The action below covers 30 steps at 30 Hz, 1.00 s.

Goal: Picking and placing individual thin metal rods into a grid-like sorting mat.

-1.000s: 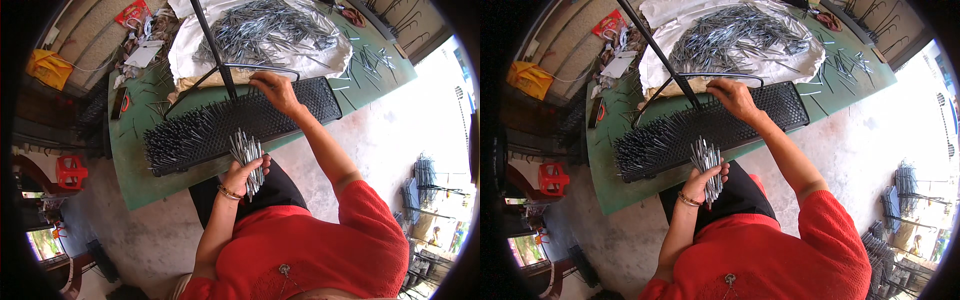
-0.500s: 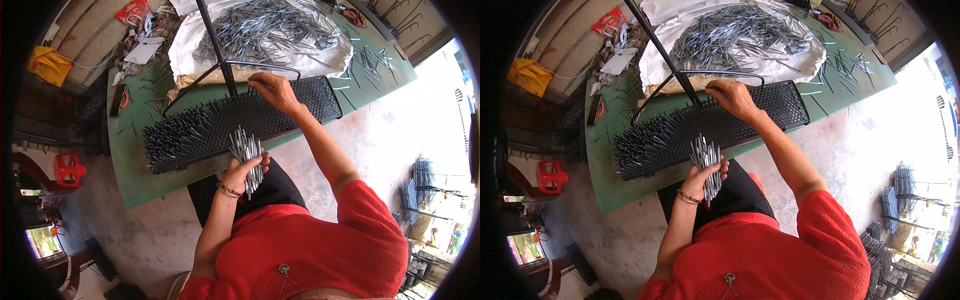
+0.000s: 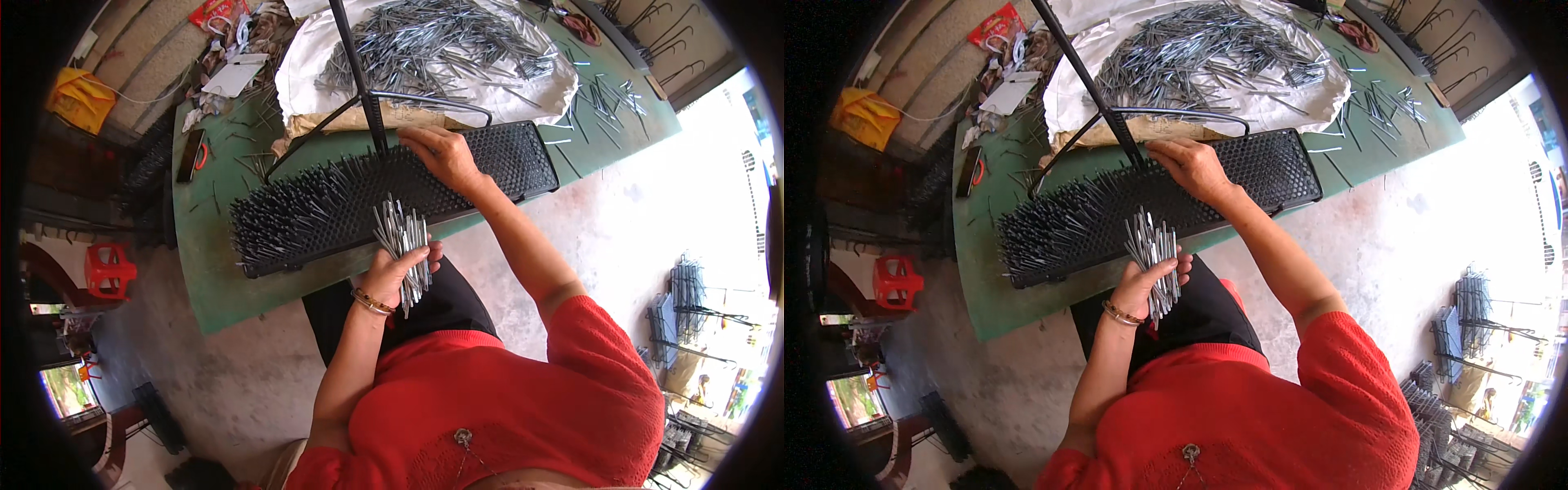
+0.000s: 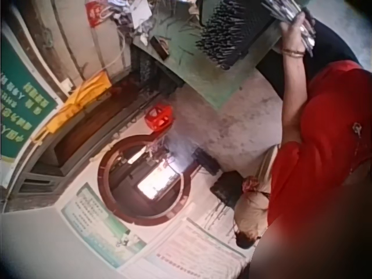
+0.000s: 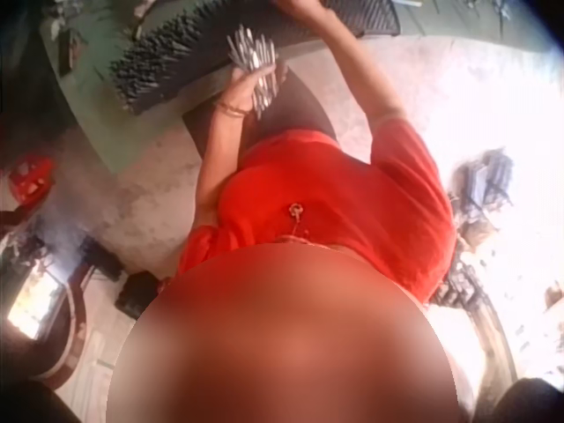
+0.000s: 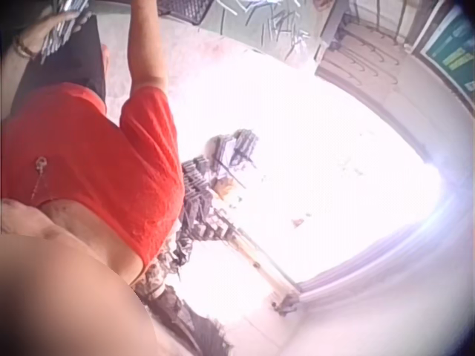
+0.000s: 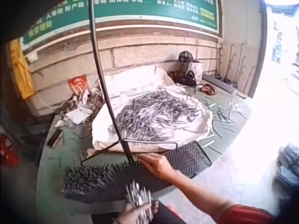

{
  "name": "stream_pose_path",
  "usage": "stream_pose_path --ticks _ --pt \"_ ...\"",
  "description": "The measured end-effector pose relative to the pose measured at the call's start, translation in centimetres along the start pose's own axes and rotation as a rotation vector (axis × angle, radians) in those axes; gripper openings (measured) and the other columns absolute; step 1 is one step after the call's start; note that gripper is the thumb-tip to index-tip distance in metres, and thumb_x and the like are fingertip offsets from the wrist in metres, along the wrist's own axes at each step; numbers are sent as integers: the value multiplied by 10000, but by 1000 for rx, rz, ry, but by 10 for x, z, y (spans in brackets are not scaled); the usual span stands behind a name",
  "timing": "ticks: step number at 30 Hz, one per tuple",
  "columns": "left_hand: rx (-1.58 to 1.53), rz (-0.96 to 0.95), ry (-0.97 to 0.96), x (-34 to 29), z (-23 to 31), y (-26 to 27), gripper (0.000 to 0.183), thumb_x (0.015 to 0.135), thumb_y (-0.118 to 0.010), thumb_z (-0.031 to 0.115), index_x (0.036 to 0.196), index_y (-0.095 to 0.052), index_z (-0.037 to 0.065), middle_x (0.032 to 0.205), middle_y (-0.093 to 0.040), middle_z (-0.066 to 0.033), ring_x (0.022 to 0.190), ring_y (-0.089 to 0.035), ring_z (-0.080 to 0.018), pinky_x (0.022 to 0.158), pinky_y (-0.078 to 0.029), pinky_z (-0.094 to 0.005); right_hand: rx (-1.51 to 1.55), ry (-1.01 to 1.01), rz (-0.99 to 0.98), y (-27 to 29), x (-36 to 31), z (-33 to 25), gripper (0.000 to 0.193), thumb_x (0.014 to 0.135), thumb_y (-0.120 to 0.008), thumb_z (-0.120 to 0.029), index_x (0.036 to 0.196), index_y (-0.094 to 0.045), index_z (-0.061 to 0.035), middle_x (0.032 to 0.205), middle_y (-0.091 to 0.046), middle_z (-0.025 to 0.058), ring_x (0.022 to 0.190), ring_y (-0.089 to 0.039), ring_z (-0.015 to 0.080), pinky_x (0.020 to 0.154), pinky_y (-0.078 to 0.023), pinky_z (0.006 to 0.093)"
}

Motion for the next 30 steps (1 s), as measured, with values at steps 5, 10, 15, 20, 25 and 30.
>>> stream_pose_path --ticks 5,10,15,20,25,30 --pt "-17 -6 11 -1 -2 1 276 852 -600 41 1118 -566 -22 1024 -645 -153 918 -645 -221 800 -553 -353 -65 -35 38 3 -1 -5 172 837 -626 -116 990 -645 -39 863 -655 157 763 -634 333 657 -504 394" --pt "-32 -16 30 0 -8 2 265 854 -594 39 1110 -567 -26 1021 -646 -155 924 -645 -227 809 -548 -355 -67 -58 50 0 2 -5 154 845 -608 -102 979 -642 -32 834 -647 162 774 -622 353 695 -493 411" --pt "-37 -37 -1 2 -5 3 259 849 -598 41 1098 -573 -27 1018 -647 -154 923 -646 -228 813 -547 -355 -88 -31 2 -3 3 -7 176 853 -606 -92 1007 -642 -15 903 -658 160 826 -626 329 722 -491 386" --pt "-40 -25 4 1 -4 4 252 846 -603 50 1084 -581 -30 1015 -650 -151 920 -646 -226 813 -547 -350 -141 24 -66 -3 4 -10 215 849 -586 -97 1052 -629 -38 957 -656 142 859 -613 320 753 -467 403" --pt "-20 -33 23 0 -5 4 244 842 -610 57 1063 -590 -43 1013 -652 -153 919 -646 -221 815 -542 -339 -131 3 -82 -3 3 -7 237 864 -571 -104 1087 -621 -40 965 -654 145 875 -612 319 772 -459 406" --pt "-34 -38 3 1 -3 2 237 837 -613 60 1051 -597 -40 1004 -655 -149 902 -647 -213 807 -540 -330 -163 -164 27 -2 1 2 239 870 -564 -111 1089 -619 -33 982 -656 153 933 -607 315 822 -457 390"
Point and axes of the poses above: each hand's wrist, its own x-axis towards the middle knuckle, its own y-axis out of the back of the hand, z = x × y, the point moved 3 cm from there along x, towards the middle knuckle
